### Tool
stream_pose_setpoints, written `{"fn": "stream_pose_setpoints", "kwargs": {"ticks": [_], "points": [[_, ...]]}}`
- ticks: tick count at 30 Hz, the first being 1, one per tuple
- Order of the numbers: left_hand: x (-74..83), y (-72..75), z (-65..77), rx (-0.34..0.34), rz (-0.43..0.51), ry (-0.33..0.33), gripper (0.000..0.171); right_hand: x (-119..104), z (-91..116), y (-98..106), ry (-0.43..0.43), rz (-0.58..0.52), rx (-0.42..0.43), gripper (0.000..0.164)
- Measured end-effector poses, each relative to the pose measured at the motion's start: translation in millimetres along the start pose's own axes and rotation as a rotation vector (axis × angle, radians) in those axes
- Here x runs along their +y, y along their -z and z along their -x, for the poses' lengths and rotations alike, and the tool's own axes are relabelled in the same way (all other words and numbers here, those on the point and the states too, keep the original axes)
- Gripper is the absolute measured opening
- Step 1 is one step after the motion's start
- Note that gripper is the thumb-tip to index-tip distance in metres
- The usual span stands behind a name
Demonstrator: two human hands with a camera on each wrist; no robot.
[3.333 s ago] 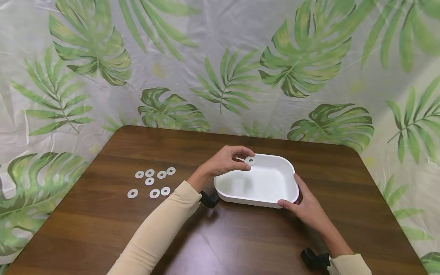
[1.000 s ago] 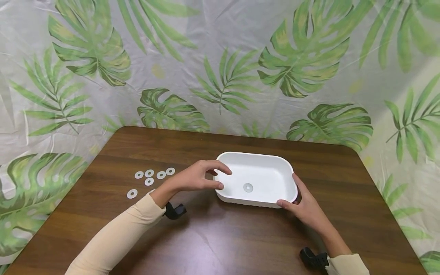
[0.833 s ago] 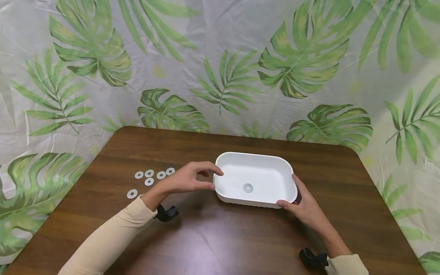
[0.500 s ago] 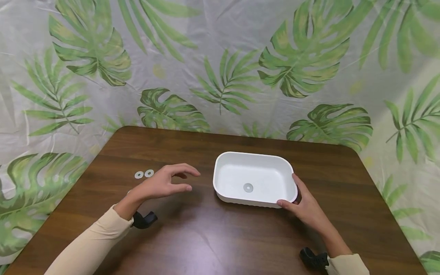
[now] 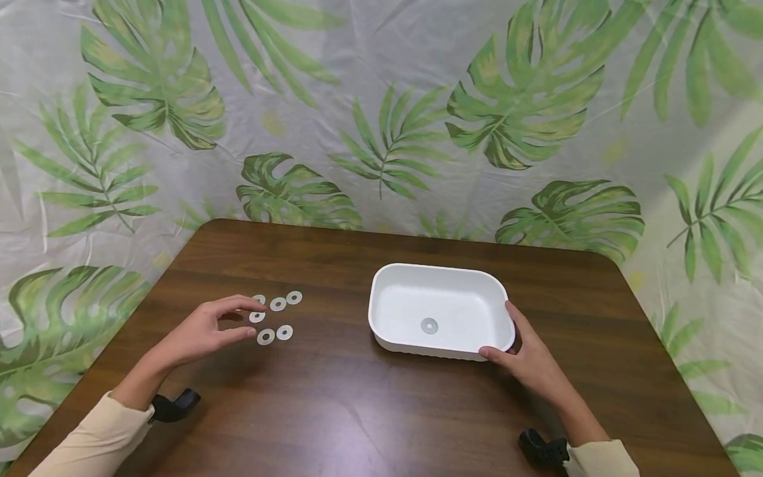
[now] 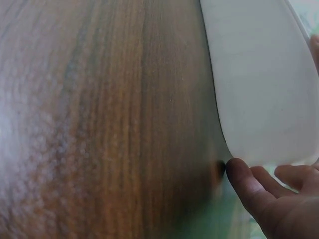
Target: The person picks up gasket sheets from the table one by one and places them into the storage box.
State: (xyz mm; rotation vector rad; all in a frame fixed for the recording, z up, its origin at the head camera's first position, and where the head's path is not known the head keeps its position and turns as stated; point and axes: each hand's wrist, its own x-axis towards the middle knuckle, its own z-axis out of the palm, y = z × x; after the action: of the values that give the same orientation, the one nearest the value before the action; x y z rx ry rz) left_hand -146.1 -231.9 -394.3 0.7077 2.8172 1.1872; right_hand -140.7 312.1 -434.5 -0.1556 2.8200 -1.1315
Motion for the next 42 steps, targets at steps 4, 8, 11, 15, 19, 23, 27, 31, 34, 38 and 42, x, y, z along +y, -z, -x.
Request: {"fn": "stream_pose_setpoints", "kwargs": {"ticks": [4, 8, 11, 15, 19, 23, 27, 31, 34, 38, 42], "points": [[-12.3, 9.7, 15.7, 0.029, -0.079, 0.043, 0.032, 0, 0, 0, -0.003, 0.007, -0.001, 0.106], [-23.2, 15.4, 25.5, 0.037, -0.127, 0.089, 0.032, -1, 0, 1, -0.003, 0.013, 0.002, 0.106], [-31.9, 18.0, 28.8, 0.035, -0.128, 0.119, 0.033, 0, 0, 1, -0.002, 0.016, 0.002, 0.106], [-42.4, 19.6, 29.4, 0.023, -0.166, 0.143, 0.033, 0, 0, 0, -0.006, 0.016, 0.000, 0.106], [-49.7, 18.7, 28.3, -0.032, -0.244, 0.161, 0.033, 0, 0, -1, -0.007, 0.017, -0.002, 0.106], [-55.1, 16.1, 26.2, -0.080, -0.277, 0.183, 0.032, -1, 0, -1, -0.002, 0.010, -0.003, 0.105], [-58.6, 13.6, 22.5, -0.080, -0.317, 0.182, 0.029, -2, 0, 0, -0.013, 0.011, -0.009, 0.106], [-59.6, 12.6, 17.3, -0.087, -0.344, 0.189, 0.026, -2, 0, 1, -0.022, 0.017, -0.012, 0.106], [-58.7, 13.5, 13.4, -0.107, -0.337, 0.213, 0.026, -2, 0, 1, -0.019, 0.019, -0.007, 0.106], [-56.5, 15.1, 9.5, -0.144, -0.313, 0.234, 0.027, -1, 0, 1, -0.013, 0.018, -0.003, 0.106], [-56.1, 13.3, 8.1, -0.151, -0.296, 0.234, 0.030, -1, 0, 1, -0.004, 0.010, 0.000, 0.105]]}}
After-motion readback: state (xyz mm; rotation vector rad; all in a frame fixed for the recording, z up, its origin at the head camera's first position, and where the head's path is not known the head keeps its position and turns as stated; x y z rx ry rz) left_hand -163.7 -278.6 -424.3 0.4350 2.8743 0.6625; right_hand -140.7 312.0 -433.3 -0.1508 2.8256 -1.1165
